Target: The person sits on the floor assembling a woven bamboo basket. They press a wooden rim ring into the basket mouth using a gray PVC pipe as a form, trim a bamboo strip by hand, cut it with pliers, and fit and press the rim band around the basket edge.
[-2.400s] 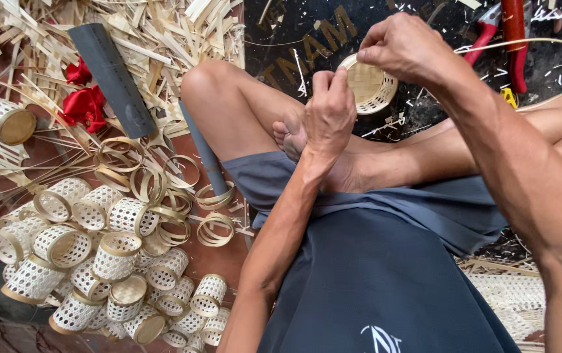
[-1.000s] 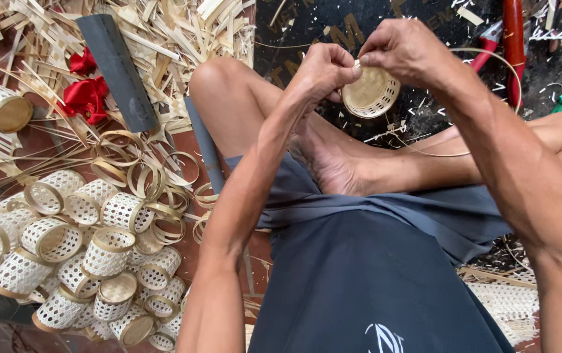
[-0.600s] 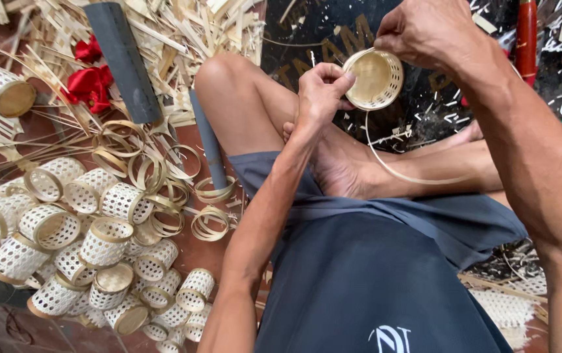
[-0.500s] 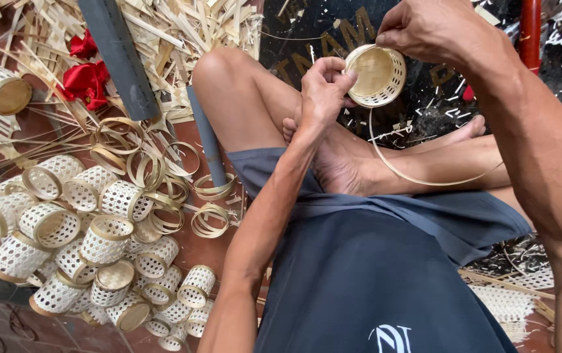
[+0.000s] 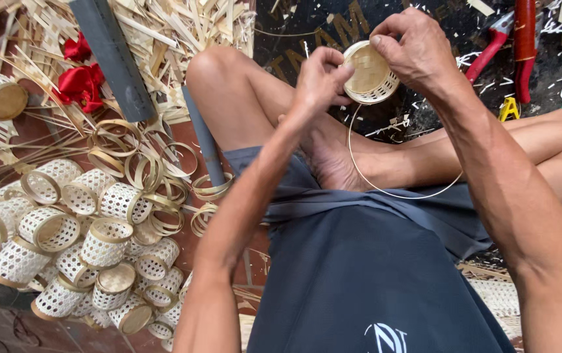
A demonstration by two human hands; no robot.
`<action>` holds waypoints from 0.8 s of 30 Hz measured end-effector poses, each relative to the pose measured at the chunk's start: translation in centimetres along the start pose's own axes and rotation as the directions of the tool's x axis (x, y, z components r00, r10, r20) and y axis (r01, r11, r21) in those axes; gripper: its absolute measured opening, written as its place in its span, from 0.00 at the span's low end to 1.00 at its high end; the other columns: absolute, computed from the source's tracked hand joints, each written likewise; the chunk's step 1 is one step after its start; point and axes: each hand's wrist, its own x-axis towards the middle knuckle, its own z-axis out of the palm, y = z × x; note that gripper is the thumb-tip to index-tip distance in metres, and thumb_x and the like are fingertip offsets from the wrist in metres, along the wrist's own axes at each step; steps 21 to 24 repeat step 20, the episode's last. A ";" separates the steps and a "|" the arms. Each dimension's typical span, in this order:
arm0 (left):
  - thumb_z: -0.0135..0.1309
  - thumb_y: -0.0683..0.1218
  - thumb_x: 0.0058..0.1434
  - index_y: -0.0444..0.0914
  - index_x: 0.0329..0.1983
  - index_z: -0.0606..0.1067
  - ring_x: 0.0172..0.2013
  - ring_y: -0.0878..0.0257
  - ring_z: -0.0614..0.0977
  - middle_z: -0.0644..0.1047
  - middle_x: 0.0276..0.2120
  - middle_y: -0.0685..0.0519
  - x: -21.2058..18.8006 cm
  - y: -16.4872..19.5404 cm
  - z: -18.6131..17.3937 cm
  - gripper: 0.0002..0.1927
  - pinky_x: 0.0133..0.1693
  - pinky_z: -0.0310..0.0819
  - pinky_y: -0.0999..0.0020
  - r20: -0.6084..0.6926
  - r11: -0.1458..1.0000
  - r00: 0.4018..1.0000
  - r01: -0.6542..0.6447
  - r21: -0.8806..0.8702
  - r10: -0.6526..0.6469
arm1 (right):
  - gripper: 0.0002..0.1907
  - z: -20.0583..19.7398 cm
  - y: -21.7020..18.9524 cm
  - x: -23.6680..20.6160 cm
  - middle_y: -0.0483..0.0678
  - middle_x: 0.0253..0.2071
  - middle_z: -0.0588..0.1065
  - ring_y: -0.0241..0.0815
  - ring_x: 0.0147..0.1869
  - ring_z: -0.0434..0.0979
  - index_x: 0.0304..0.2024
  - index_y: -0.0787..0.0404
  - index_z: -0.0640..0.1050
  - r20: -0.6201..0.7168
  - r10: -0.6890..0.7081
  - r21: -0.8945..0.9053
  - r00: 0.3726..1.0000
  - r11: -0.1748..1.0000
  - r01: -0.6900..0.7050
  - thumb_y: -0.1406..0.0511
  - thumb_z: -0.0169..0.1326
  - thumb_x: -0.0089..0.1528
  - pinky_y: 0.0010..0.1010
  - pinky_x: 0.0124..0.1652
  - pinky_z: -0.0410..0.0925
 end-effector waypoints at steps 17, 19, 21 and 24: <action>0.65 0.42 0.60 0.33 0.32 0.76 0.19 0.68 0.77 0.76 0.21 0.54 2.3 6.1 -0.9 0.09 0.20 0.76 0.72 0.358 0.982 0.931 -0.003 0.191 -0.066 | 0.12 -1.5 -1.8 0.9 0.60 0.36 0.77 0.58 0.44 0.78 0.41 0.64 0.84 0.097 0.005 -0.117 0.995 0.993 0.007 0.61 0.64 0.63 0.46 0.43 0.69; 0.65 0.42 0.60 0.33 0.34 0.76 0.20 0.68 0.78 0.77 0.22 0.54 1.4 4.2 -0.6 0.09 0.20 0.77 0.72 0.266 0.997 0.963 0.024 0.076 -0.043 | 0.12 -2.2 -1.5 1.4 0.59 0.38 0.79 0.54 0.43 0.80 0.44 0.63 0.83 0.179 0.147 0.009 0.973 0.989 -0.151 0.61 0.61 0.64 0.44 0.44 0.72; 0.64 0.42 0.60 0.32 0.35 0.76 0.20 0.67 0.78 0.77 0.23 0.53 1.0 3.2 -0.3 0.09 0.21 0.78 0.71 0.223 0.999 0.974 0.031 0.011 -0.033 | 0.13 -2.8 -1.2 1.5 0.58 0.38 0.80 0.53 0.42 0.82 0.46 0.63 0.83 0.231 0.215 0.064 0.949 0.970 -0.235 0.61 0.60 0.64 0.42 0.44 0.73; 0.64 0.42 0.60 0.32 0.35 0.76 0.20 0.67 0.78 0.77 0.23 0.53 1.0 3.2 -0.3 0.09 0.21 0.78 0.71 0.223 0.999 0.974 0.031 0.011 -0.033 | 0.13 -2.8 -1.2 1.5 0.58 0.38 0.80 0.53 0.42 0.82 0.46 0.63 0.83 0.231 0.215 0.064 0.949 0.970 -0.235 0.61 0.60 0.64 0.42 0.44 0.73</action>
